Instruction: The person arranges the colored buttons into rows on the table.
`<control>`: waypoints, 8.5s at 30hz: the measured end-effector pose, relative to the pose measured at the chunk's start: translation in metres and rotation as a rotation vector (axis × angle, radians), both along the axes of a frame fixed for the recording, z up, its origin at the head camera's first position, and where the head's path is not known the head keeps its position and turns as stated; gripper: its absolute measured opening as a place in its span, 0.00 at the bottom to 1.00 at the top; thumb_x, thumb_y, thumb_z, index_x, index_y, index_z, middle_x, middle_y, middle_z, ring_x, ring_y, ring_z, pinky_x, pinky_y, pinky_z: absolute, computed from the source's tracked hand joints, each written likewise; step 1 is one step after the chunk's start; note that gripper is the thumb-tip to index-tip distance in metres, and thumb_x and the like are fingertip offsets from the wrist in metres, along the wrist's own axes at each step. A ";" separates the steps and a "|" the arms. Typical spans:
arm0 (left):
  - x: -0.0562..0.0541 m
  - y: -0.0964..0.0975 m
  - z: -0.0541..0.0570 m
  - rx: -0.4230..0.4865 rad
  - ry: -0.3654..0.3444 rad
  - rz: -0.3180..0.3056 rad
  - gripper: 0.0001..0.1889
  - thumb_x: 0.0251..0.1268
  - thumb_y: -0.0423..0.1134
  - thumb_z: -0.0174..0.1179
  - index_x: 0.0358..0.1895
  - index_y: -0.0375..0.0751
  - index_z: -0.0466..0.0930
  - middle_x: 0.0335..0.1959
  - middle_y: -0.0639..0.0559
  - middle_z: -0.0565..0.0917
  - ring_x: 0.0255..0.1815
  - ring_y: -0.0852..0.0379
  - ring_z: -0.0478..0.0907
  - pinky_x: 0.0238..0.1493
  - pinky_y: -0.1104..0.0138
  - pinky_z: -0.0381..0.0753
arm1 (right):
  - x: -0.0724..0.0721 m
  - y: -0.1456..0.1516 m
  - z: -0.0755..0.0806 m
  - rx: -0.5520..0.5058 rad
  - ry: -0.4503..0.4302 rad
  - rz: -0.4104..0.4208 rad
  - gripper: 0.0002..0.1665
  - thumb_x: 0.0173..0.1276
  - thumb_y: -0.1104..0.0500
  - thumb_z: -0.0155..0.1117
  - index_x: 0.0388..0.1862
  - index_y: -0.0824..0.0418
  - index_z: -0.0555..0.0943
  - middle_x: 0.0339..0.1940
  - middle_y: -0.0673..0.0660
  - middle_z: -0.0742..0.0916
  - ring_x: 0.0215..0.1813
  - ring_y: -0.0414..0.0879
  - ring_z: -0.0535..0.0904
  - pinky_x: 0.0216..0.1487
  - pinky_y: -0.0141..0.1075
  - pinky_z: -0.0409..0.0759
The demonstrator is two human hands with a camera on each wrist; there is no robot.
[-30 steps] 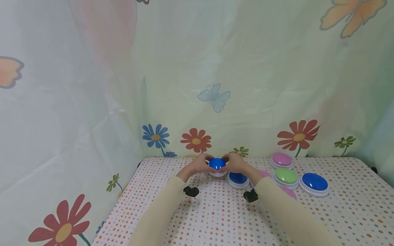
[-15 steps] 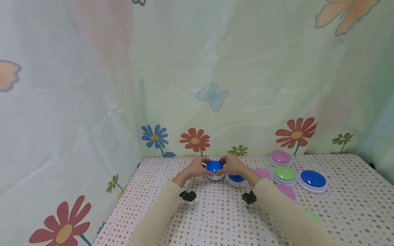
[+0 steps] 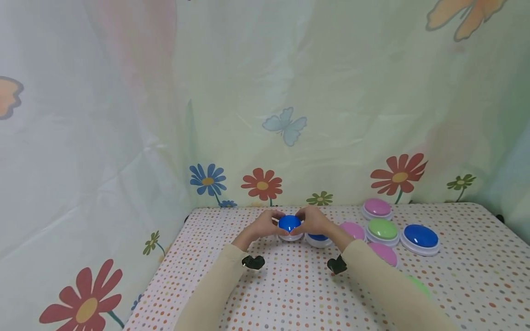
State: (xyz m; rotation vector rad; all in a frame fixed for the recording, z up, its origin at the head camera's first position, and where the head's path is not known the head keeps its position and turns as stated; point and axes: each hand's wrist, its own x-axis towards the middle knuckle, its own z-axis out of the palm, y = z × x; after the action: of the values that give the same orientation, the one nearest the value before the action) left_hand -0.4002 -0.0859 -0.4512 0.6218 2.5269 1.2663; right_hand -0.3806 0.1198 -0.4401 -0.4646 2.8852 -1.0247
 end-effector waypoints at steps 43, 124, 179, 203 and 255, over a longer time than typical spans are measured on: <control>0.003 -0.001 -0.015 -0.015 -0.003 -0.003 0.31 0.55 0.43 0.73 0.63 0.43 0.75 0.55 0.51 0.79 0.50 0.52 0.76 0.46 0.63 0.81 | 0.001 0.002 -0.014 0.050 -0.039 -0.090 0.38 0.45 0.46 0.82 0.53 0.63 0.82 0.45 0.57 0.86 0.49 0.53 0.80 0.54 0.55 0.76; 0.022 0.158 0.012 -0.316 0.179 -0.239 0.26 0.51 0.49 0.75 0.55 0.50 0.82 0.45 0.65 0.81 0.47 0.65 0.74 0.62 0.50 0.64 | 0.057 0.152 0.022 0.129 -0.099 0.001 0.38 0.46 0.56 0.80 0.55 0.72 0.78 0.46 0.62 0.84 0.46 0.54 0.80 0.47 0.51 0.79; 0.029 0.055 0.040 0.236 0.215 -0.238 0.28 0.55 0.38 0.72 0.60 0.41 0.76 0.50 0.54 0.80 0.49 0.58 0.77 0.49 0.65 0.80 | 0.059 0.078 0.043 -0.187 0.222 0.065 0.38 0.52 0.49 0.79 0.58 0.65 0.76 0.46 0.55 0.81 0.44 0.51 0.74 0.36 0.38 0.77; 0.030 -0.020 0.030 0.156 0.153 -0.086 0.29 0.53 0.39 0.74 0.61 0.43 0.77 0.49 0.53 0.80 0.49 0.52 0.77 0.47 0.66 0.80 | 0.032 0.007 0.028 -0.236 0.144 0.187 0.36 0.51 0.52 0.79 0.56 0.66 0.78 0.49 0.57 0.82 0.44 0.52 0.75 0.37 0.38 0.78; -0.006 -0.075 0.011 0.123 0.101 0.055 0.28 0.54 0.35 0.72 0.61 0.38 0.76 0.53 0.46 0.80 0.51 0.48 0.76 0.49 0.61 0.79 | -0.032 -0.065 0.017 -0.155 -0.072 0.174 0.32 0.54 0.52 0.77 0.57 0.64 0.80 0.49 0.55 0.84 0.53 0.52 0.78 0.52 0.45 0.78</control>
State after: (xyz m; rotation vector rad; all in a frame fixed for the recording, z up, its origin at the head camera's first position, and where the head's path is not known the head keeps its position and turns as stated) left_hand -0.4057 -0.1608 -0.4407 0.6629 2.5780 1.4529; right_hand -0.4130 0.0552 -0.4233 -0.6596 2.6591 -1.2128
